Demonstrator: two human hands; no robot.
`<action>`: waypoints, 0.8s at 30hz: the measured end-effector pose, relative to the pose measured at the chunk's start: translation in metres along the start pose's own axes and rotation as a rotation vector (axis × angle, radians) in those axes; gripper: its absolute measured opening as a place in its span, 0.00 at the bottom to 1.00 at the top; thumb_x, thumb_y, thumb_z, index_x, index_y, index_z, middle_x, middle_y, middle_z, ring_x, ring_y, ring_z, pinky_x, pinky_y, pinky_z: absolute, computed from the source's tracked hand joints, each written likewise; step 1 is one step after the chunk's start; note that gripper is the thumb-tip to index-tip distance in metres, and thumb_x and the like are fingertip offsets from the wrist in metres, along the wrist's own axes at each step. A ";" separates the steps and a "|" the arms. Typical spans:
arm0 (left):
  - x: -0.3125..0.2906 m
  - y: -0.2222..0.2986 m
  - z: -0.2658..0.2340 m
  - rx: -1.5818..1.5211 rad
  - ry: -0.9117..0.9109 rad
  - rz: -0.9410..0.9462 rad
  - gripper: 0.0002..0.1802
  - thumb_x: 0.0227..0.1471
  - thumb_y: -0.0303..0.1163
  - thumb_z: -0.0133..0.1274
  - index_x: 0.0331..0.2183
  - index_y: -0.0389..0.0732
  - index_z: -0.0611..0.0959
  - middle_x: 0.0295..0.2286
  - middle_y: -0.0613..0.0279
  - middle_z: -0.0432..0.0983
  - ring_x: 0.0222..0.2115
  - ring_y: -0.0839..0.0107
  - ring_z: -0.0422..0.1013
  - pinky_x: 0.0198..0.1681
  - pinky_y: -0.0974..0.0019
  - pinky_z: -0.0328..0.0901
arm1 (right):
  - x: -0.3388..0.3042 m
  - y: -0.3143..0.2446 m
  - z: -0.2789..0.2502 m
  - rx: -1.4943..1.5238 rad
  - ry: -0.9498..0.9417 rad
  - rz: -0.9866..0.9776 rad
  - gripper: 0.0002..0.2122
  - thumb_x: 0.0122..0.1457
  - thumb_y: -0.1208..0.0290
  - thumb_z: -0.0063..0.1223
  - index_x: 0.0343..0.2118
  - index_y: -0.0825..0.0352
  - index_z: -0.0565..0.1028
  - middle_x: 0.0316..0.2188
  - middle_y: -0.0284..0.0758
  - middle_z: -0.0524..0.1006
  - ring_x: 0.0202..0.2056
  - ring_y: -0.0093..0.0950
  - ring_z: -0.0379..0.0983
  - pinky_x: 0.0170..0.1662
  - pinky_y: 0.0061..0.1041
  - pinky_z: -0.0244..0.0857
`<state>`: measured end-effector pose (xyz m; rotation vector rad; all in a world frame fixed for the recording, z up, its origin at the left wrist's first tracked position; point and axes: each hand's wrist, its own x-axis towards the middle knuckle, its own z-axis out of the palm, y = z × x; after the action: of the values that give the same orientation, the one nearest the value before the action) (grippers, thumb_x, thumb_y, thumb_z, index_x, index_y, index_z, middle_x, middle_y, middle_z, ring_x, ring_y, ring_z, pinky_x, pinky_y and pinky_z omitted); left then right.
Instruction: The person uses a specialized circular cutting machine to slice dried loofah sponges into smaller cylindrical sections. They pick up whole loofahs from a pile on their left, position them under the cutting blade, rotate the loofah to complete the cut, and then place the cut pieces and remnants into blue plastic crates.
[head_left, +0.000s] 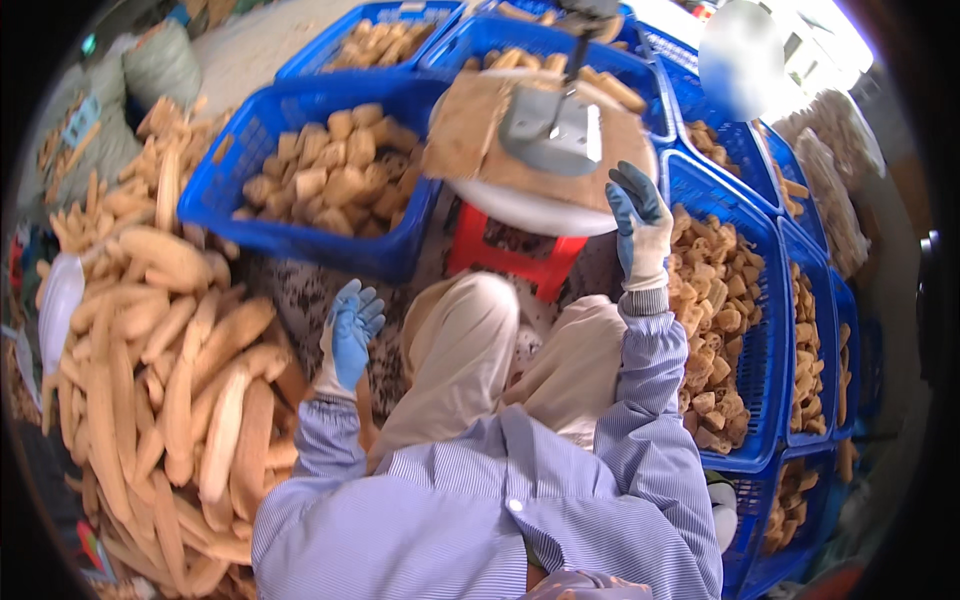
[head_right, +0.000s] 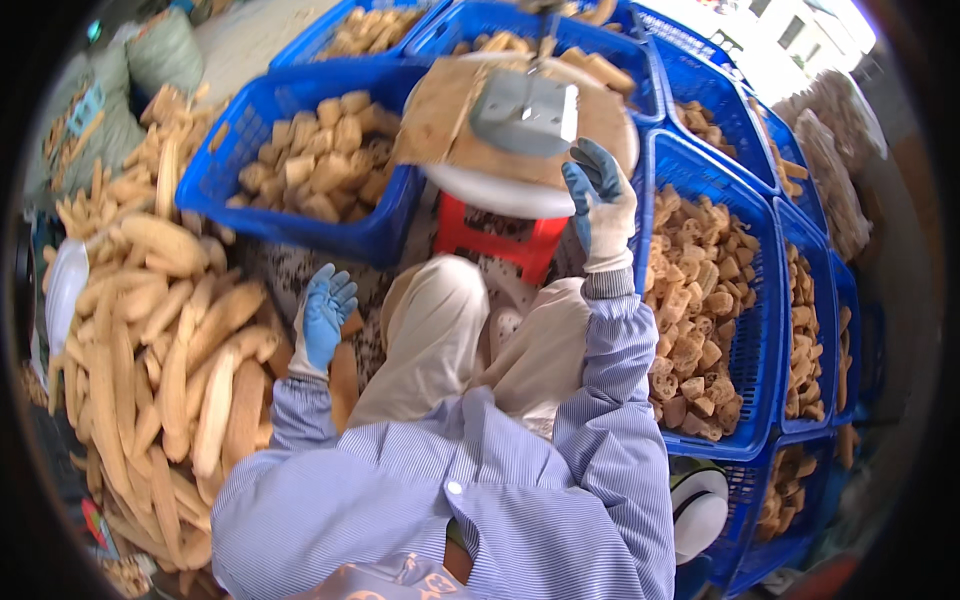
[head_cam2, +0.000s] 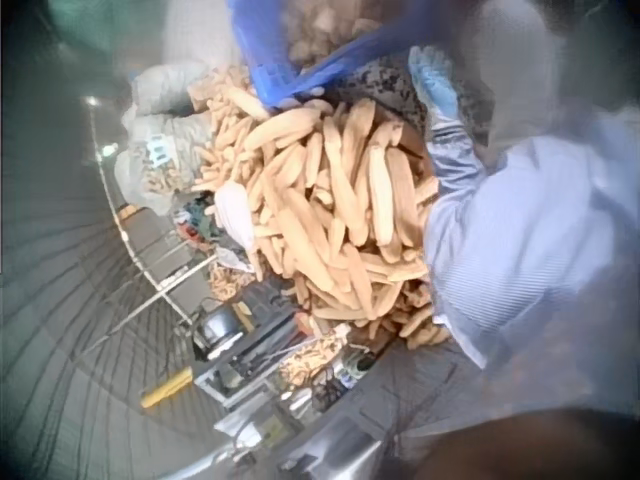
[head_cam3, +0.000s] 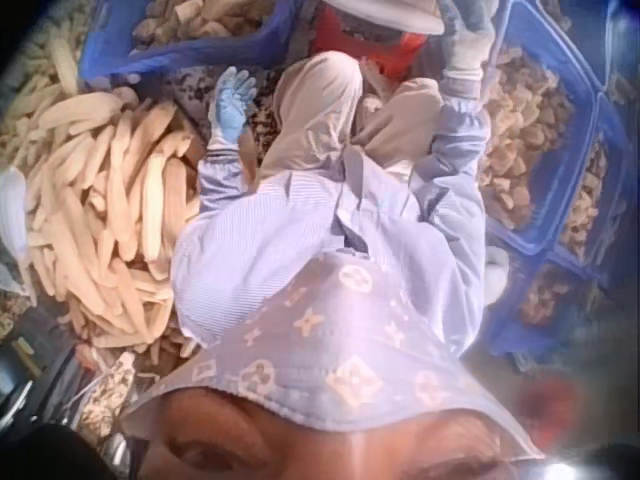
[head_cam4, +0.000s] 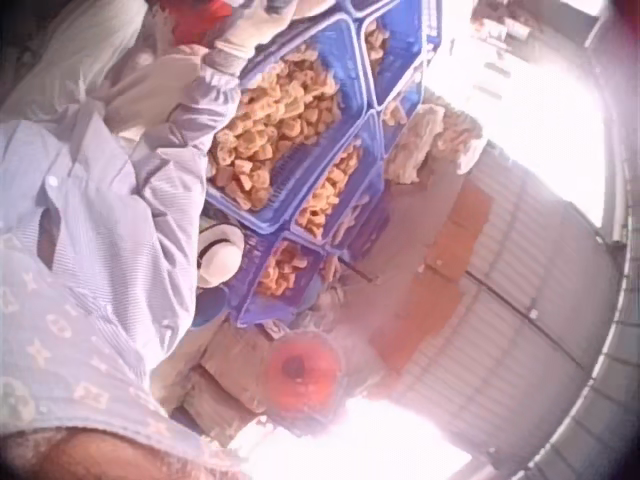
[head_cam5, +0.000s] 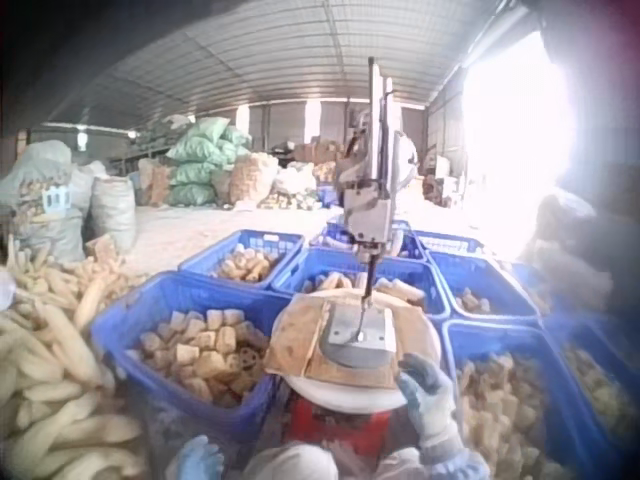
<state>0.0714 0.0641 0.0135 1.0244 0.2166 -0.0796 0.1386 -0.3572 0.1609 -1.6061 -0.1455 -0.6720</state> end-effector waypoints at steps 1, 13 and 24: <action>-0.007 -0.005 -0.015 0.063 0.142 -0.065 0.28 0.62 0.43 0.49 0.60 0.44 0.69 0.51 0.56 0.73 0.46 0.64 0.73 0.50 0.61 0.69 | -0.014 0.000 0.015 -0.008 -0.032 -0.004 0.20 0.58 0.79 0.61 0.54 0.74 0.72 0.48 0.38 0.78 0.48 0.22 0.75 0.51 0.21 0.69; -0.026 -0.197 -0.151 0.516 0.520 -0.273 0.18 0.58 0.37 0.53 0.49 0.46 0.74 0.40 0.60 0.74 0.36 0.66 0.74 0.38 0.63 0.69 | -0.053 0.035 0.038 -0.130 -0.563 0.234 0.18 0.62 0.86 0.47 0.56 0.80 0.67 0.56 0.46 0.72 0.54 0.32 0.72 0.60 0.28 0.64; 0.136 -0.172 -0.148 2.137 -0.178 -0.344 0.37 0.61 0.32 0.46 0.67 0.66 0.56 0.69 0.55 0.35 0.69 0.49 0.34 0.68 0.37 0.34 | -0.058 0.033 0.083 -0.408 -0.702 0.151 0.18 0.59 0.82 0.56 0.53 0.74 0.74 0.50 0.39 0.77 0.49 0.27 0.75 0.54 0.24 0.67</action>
<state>0.1543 0.1061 -0.2345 3.0683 0.0657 -0.8416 0.1345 -0.2678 0.1034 -2.1727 -0.4144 0.0123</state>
